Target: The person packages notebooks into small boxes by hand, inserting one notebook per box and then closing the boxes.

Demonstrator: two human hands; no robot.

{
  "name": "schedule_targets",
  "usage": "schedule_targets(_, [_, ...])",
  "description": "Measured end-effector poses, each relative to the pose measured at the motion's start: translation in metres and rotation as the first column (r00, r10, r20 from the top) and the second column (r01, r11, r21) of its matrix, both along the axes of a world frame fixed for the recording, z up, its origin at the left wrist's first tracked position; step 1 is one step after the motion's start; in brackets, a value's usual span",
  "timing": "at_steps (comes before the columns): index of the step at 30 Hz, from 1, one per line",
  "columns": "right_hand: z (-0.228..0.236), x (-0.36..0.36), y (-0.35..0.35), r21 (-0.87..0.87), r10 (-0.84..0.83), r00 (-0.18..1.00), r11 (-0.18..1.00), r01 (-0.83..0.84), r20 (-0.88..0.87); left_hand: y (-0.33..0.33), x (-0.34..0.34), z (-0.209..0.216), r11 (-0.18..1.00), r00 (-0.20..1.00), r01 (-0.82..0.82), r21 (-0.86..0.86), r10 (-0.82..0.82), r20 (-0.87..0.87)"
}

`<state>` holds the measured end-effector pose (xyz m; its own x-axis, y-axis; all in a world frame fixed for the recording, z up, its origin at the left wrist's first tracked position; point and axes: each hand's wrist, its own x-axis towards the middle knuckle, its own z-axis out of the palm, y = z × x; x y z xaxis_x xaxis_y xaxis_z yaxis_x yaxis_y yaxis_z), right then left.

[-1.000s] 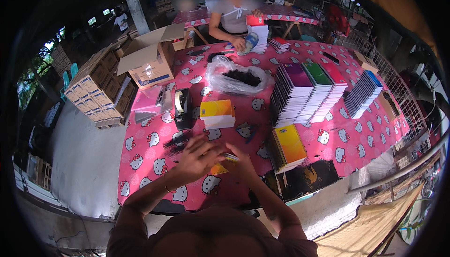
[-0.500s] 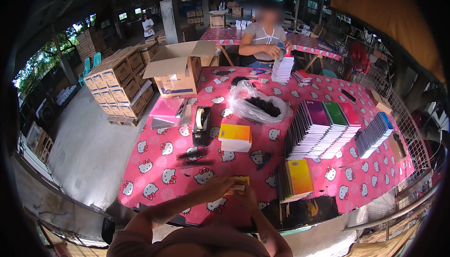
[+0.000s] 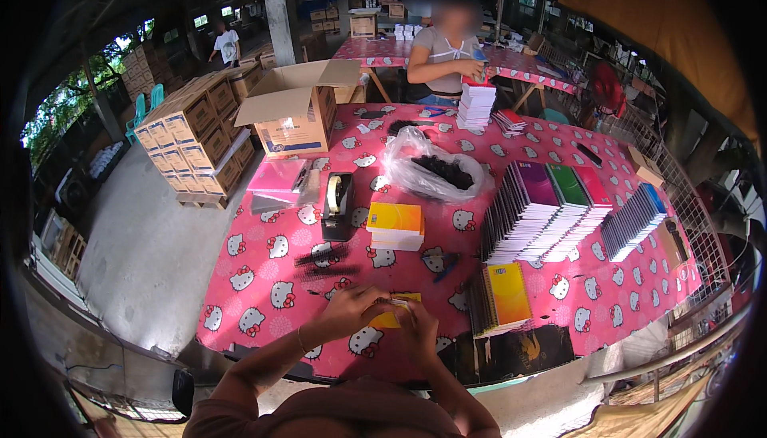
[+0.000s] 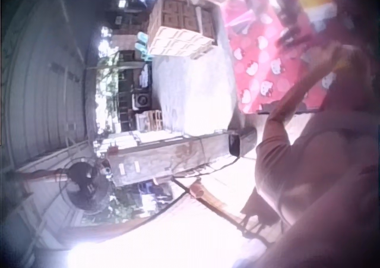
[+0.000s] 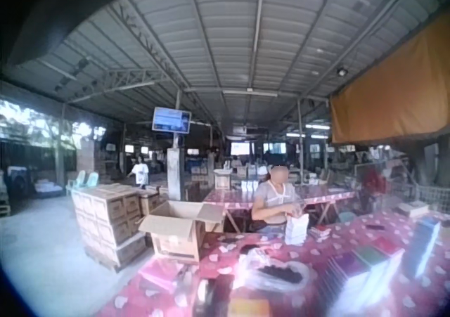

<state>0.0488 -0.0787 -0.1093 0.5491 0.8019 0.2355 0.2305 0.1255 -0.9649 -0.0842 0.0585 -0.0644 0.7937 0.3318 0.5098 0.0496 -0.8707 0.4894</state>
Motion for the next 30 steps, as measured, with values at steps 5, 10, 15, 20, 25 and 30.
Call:
schedule_targets(5, [0.016,0.001,0.004,0.079,-0.042,0.995,0.996,0.034,0.096,0.005,0.000,0.019,1.000,1.000,0.027,0.003,-0.027,0.000])
schedule_targets(10, [0.041,-0.004,-0.001,0.101,-0.051,0.991,0.994,0.039,0.124,0.009,-0.004,0.035,0.996,0.992,0.075,-0.048,-0.079,-0.094])
schedule_targets(15, [0.054,-0.009,0.003,0.159,-0.096,0.987,0.984,0.075,0.129,-0.002,0.000,0.063,0.922,0.994,-0.083,0.378,0.101,-0.030])
schedule_targets(20, [0.052,-0.009,0.007,0.132,-0.174,0.983,0.977,0.165,0.059,-0.043,0.007,0.012,0.942,0.981,-0.189,0.279,0.192,0.018])
schedule_targets(25, [0.030,-0.011,0.008,0.230,-0.249,0.966,0.946,0.227,0.074,-0.024,0.010,0.044,0.964,0.993,-0.115,0.242,0.119,-0.004])
schedule_targets(30, [0.005,-0.006,0.010,0.328,-0.175,0.983,0.927,0.181,-0.047,-0.013,-0.007,0.047,0.992,0.998,-0.020,0.127,0.028,-0.063])
